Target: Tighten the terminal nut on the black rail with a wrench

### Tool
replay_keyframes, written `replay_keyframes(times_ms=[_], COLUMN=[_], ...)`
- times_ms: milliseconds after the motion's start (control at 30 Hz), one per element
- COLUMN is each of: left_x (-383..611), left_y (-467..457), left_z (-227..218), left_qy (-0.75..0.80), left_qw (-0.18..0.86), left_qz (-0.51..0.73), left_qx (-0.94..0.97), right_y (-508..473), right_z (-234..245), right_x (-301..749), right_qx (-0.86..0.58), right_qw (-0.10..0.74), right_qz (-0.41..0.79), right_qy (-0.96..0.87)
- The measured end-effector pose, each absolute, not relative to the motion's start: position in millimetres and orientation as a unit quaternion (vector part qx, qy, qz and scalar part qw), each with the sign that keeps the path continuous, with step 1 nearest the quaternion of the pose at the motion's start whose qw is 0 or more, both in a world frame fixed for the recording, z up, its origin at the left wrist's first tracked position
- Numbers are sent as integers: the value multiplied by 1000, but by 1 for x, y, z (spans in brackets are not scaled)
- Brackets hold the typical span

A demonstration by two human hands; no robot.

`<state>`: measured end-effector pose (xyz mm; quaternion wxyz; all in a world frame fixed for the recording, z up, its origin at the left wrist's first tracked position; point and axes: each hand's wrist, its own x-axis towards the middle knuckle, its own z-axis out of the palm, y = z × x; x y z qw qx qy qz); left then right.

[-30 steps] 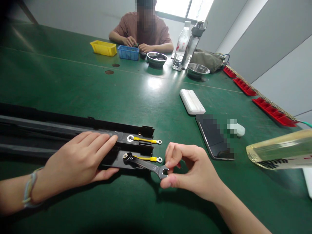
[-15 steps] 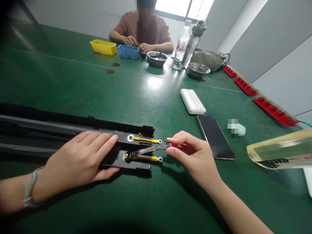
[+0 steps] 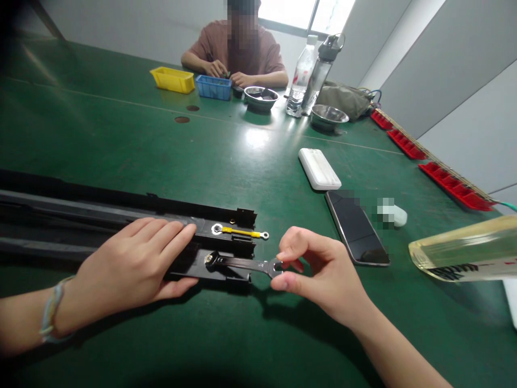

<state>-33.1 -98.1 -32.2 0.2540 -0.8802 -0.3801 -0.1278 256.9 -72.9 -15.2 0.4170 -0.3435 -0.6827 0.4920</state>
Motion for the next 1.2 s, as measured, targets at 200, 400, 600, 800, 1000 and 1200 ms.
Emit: replay_keyframes(times_ms=[200, 400, 600, 800, 1000, 1200], left_x=[-33, -34, -33, -35, -35, -34], left_y=[-95, -95, -96, -99, -97, -96], left_z=[-35, -36, -35, -33, -34, -35], left_qy=[-383, -384, -382, -380, -379, -380], left_qw=[245, 244, 245, 252, 255, 249], left_qz=[-129, -126, -125, -128, -124, -127], left_qx=[-881, -882, -882, -881, -881, -882], right_y=[-78, -78, -74, -69, -65, -63], right_z=[-13, -13, -17, -16, -20, -24], right_x=[251, 247, 255, 255, 244, 245], right_qx=[-308, -313, -332, -420, -484, -477], right_qw=[394, 397, 415, 442, 458, 462], right_qz=[476, 458, 465, 433, 384, 393], right_qy=[-724, -732, -709, -664, -639, -636])
